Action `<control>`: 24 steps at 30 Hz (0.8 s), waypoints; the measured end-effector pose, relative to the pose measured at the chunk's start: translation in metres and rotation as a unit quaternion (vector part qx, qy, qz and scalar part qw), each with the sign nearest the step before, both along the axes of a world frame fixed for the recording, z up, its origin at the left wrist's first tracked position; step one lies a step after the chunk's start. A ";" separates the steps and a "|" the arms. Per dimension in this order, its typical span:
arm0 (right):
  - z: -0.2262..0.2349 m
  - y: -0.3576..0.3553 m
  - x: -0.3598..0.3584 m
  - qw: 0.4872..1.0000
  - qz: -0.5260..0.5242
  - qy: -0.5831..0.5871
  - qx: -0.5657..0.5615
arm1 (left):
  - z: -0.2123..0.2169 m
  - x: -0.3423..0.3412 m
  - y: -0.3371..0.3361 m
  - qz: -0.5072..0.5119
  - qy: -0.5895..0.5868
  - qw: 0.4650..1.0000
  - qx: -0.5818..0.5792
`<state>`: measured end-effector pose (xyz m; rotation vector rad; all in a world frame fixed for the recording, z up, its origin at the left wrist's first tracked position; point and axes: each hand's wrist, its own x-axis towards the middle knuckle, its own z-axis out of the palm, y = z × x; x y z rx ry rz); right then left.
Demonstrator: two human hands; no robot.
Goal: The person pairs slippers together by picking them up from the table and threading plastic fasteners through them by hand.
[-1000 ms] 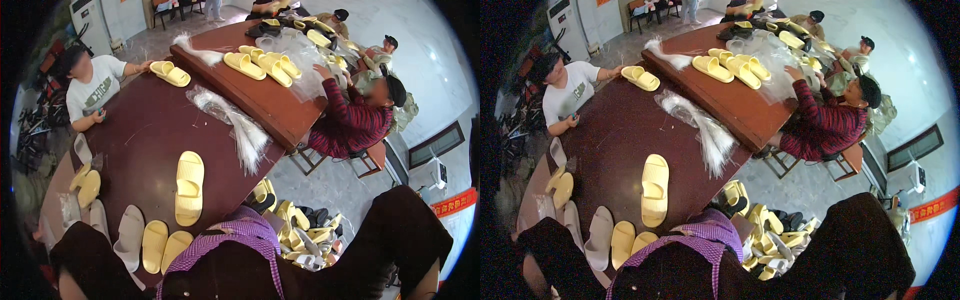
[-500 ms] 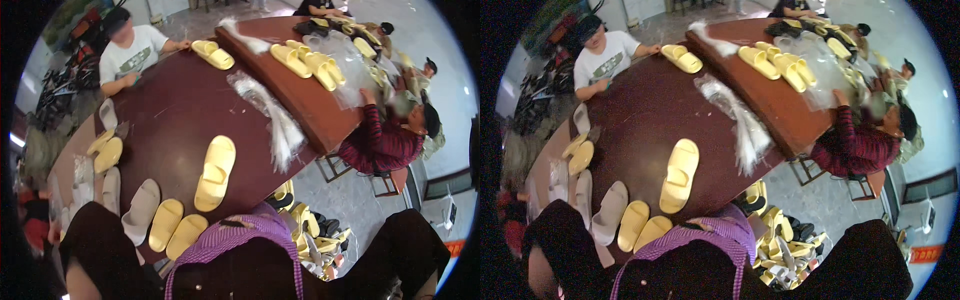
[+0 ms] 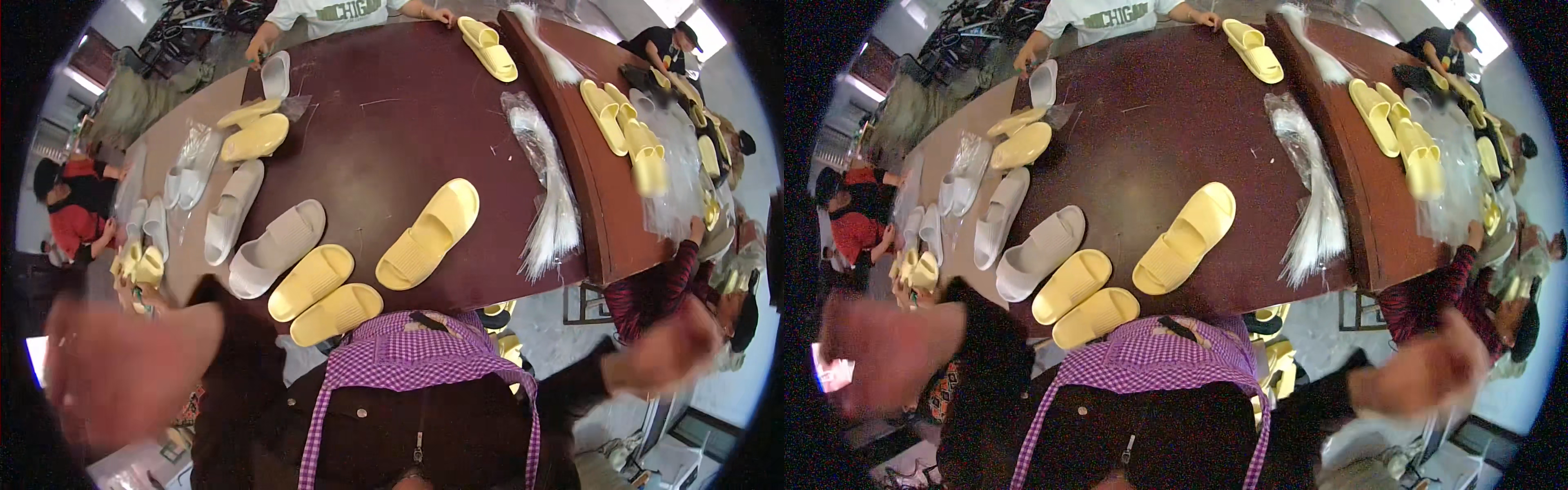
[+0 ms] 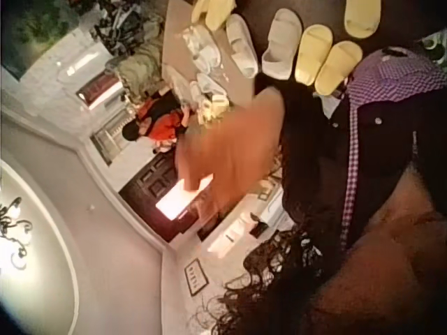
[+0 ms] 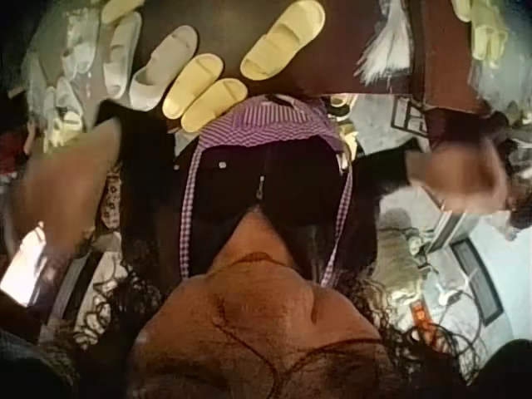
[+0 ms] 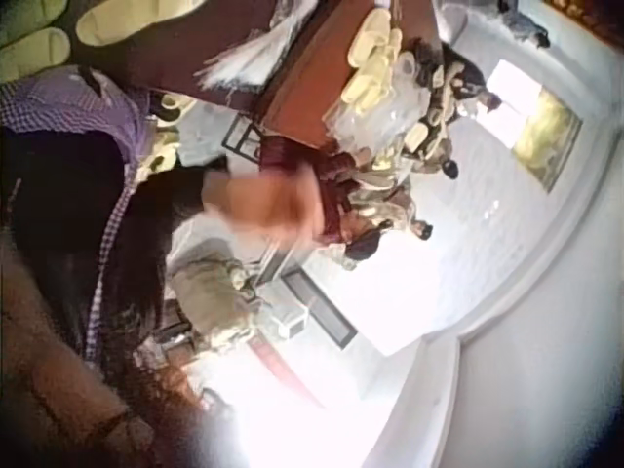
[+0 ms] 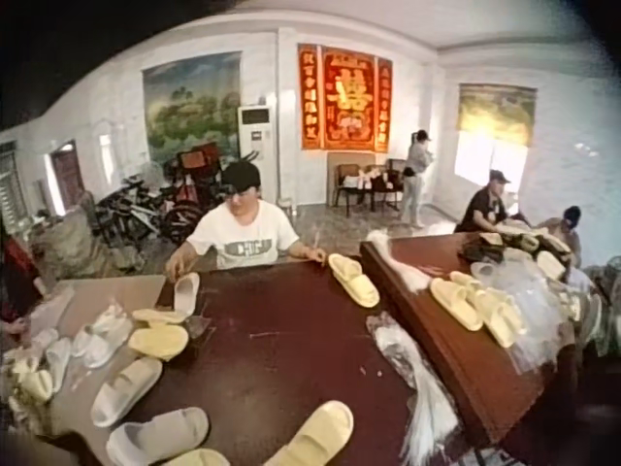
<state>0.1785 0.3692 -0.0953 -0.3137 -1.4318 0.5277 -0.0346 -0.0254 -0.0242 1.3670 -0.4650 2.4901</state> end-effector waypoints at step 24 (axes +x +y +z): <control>-0.299 -0.048 -0.179 0.594 0.349 -0.327 -0.647 | -0.390 0.019 0.031 0.201 -0.044 0.359 -0.910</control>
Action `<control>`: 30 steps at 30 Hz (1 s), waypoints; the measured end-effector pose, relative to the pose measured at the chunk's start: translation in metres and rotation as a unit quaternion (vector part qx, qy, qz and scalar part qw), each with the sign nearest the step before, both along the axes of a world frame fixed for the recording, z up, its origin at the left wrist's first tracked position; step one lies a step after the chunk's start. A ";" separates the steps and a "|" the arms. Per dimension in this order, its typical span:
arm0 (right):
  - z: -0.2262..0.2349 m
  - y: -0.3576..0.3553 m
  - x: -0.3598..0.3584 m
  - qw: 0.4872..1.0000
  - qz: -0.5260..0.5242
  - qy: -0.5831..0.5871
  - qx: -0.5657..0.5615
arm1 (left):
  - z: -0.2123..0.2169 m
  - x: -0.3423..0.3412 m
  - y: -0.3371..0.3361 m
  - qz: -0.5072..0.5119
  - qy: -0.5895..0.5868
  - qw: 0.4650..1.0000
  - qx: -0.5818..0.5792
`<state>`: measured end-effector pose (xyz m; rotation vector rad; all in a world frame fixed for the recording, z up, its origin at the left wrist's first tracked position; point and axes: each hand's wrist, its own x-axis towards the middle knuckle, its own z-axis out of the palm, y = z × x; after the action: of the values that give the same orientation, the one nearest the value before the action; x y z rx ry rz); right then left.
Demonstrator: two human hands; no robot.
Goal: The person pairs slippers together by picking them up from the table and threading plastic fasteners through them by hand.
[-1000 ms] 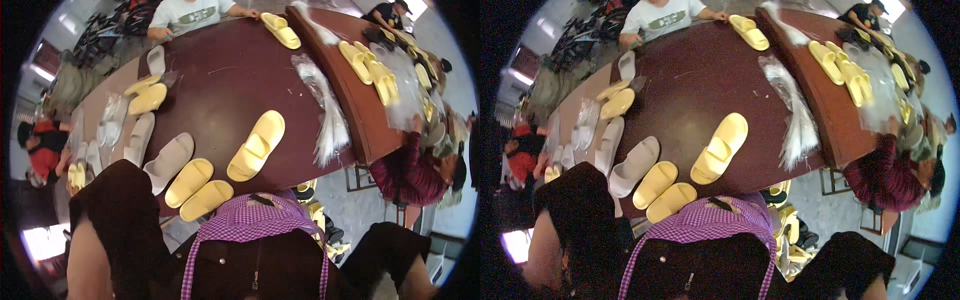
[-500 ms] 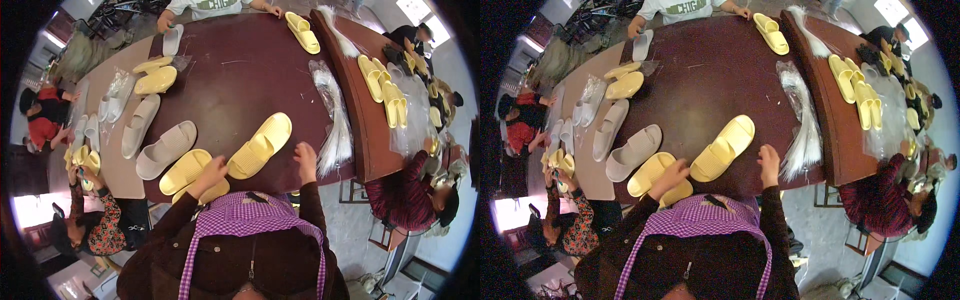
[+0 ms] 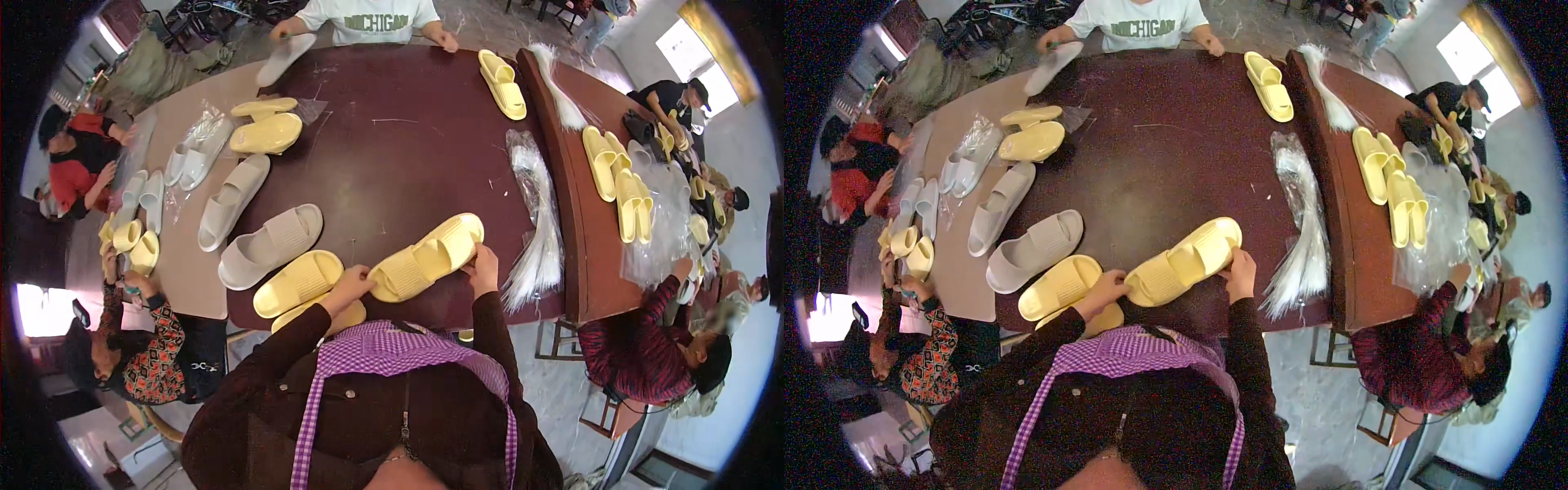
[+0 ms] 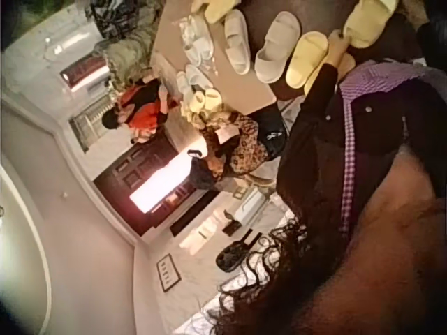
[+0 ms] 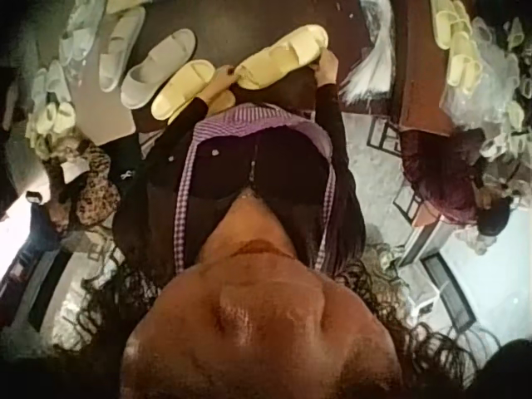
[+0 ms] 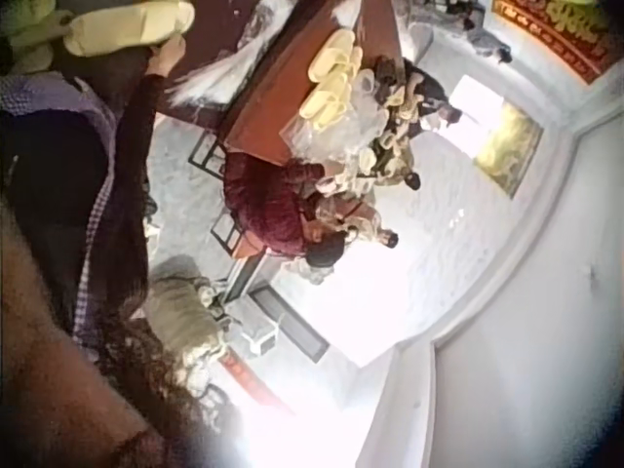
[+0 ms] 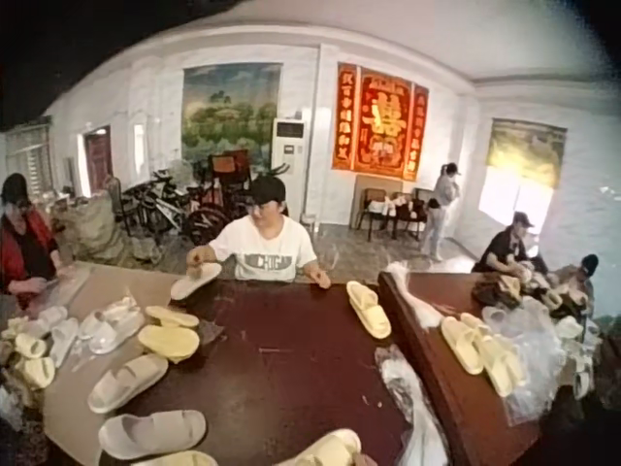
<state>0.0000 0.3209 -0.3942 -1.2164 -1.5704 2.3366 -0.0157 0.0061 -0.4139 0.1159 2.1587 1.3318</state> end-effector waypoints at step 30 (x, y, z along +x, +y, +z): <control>0.018 -0.051 0.109 0.986 -0.107 0.119 -0.055 | 0.014 -0.058 0.026 0.208 -0.112 0.924 0.301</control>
<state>0.1090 0.2698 -0.3766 -1.0198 -1.1897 2.3515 -0.0733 0.0324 -0.3998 -0.2586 1.5687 2.1088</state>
